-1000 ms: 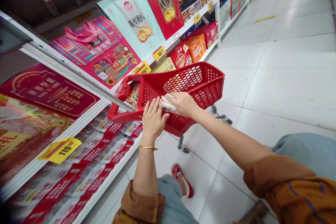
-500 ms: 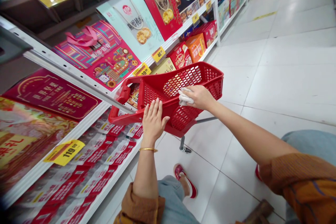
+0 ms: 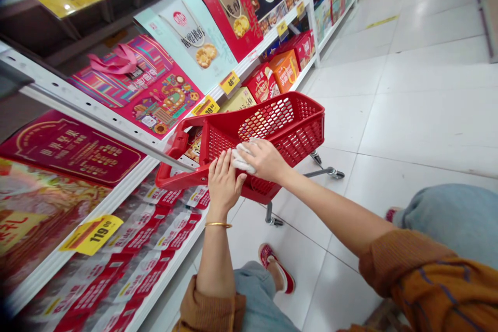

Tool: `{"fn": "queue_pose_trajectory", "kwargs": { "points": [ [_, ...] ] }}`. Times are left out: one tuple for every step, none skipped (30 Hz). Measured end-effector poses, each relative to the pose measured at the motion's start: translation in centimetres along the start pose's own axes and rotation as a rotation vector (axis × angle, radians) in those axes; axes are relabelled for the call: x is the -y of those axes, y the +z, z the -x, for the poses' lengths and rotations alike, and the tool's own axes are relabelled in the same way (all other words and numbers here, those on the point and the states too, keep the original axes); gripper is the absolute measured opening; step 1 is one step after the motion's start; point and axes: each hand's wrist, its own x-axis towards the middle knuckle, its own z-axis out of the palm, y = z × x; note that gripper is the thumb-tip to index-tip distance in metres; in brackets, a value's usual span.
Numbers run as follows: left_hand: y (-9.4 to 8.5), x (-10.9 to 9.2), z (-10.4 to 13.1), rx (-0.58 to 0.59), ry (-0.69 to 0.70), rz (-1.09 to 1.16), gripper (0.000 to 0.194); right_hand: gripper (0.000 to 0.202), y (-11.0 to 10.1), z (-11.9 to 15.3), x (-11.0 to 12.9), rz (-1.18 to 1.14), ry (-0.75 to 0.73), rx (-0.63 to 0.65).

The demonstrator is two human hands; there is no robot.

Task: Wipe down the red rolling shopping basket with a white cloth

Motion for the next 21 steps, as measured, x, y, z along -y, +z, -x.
{"fn": "queue_pose_trajectory", "kwargs": {
  "points": [
    [0.0, 0.0, 0.0, -0.006, 0.001, 0.007, 0.070, 0.044, 0.6, 0.0, 0.7, 0.008, -0.002, -0.019],
    [-0.1, 0.0, 0.0, -0.010, 0.002, 0.011, 0.071, 0.044, 1.1, 0.0, 1.2, 0.017, 0.005, -0.034],
    [-0.2, -0.1, 0.0, -0.012, 0.001, 0.013, 0.071, 0.045, 1.6, 0.1, 1.5, 0.024, 0.011, -0.041],
    [-0.3, -0.1, 0.0, -0.010, -0.001, 0.013, 0.071, 0.046, 1.9, 0.3, 1.6, 0.030, 0.015, -0.044],
    [-0.4, -0.1, 0.0, -0.005, -0.005, 0.013, 0.070, 0.046, 2.2, 0.5, 1.5, 0.031, 0.013, -0.041],
    [-0.4, -0.1, 0.0, -0.001, -0.010, 0.012, 0.069, 0.047, 2.3, 0.6, 1.3, 0.029, 0.002, -0.033],
    [-0.5, 0.0, 0.0, 0.004, -0.014, 0.011, 0.068, 0.047, 2.3, 0.7, 1.0, 0.025, -0.010, -0.024],
    [-0.6, 0.0, 0.0, 0.010, -0.017, 0.009, 0.068, 0.047, 2.3, 0.8, 0.7, 0.022, -0.021, -0.016],
    [-0.7, 0.0, 0.0, 0.014, -0.017, 0.007, 0.068, 0.046, 2.2, 0.9, 0.4, 0.021, -0.032, -0.009],
    [-0.7, 0.0, 0.0, 0.016, -0.015, 0.004, 0.067, 0.046, 2.1, 0.9, 0.1, 0.021, -0.038, -0.007],
    [-0.7, 0.0, 0.1, 0.018, -0.011, 0.001, 0.067, 0.046, 2.0, 0.9, -0.2, 0.020, -0.040, -0.007],
    [-0.8, 0.1, 0.1, 0.021, -0.007, -0.001, 0.067, 0.046, 1.8, 1.0, -0.4, 0.017, -0.035, -0.010],
    [-0.8, 0.1, 0.1, 0.024, -0.004, -0.003, 0.066, 0.046, 1.6, 1.1, -0.7, 0.011, -0.027, -0.011],
    [-0.8, 0.1, 0.1, 0.028, -0.003, -0.004, 0.065, 0.047, 1.5, 1.2, -1.0, 0.004, -0.016, -0.014],
    [-0.8, 0.1, 0.1, 0.032, -0.001, -0.006, 0.065, 0.048, 1.3, 1.3, -1.3, -0.004, -0.005, -0.016],
    [-0.7, 0.1, 0.1, 0.035, 0.000, -0.007, 0.065, 0.048, 1.1, 1.5, -1.7, -0.011, 0.003, -0.017],
    [-0.7, 0.1, 0.1, 0.037, 0.002, -0.009, 0.066, 0.048, 1.0, 1.7, -2.1, -0.015, 0.008, -0.018],
    [-0.7, 0.1, 0.1, 0.036, 0.004, -0.010, 0.067, 0.047, 0.8, 2.0, -2.5, -0.016, 0.012, -0.018],
    [-0.7, 0.1, 0.1, 0.033, 0.007, -0.011, 0.068, 0.047, 0.7, 2.3, -3.0, -0.013, 0.014, -0.017],
    [-0.7, 0.1, 0.1, 0.031, 0.009, -0.011, 0.069, 0.046, 0.6, 2.6, -3.5, -0.005, 0.015, -0.014],
    [-0.7, 0.1, 0.1, 0.028, 0.012, -0.010, 0.070, 0.045, 0.6, 2.9, -4.0, 0.009, 0.014, -0.010]
  ]
}}
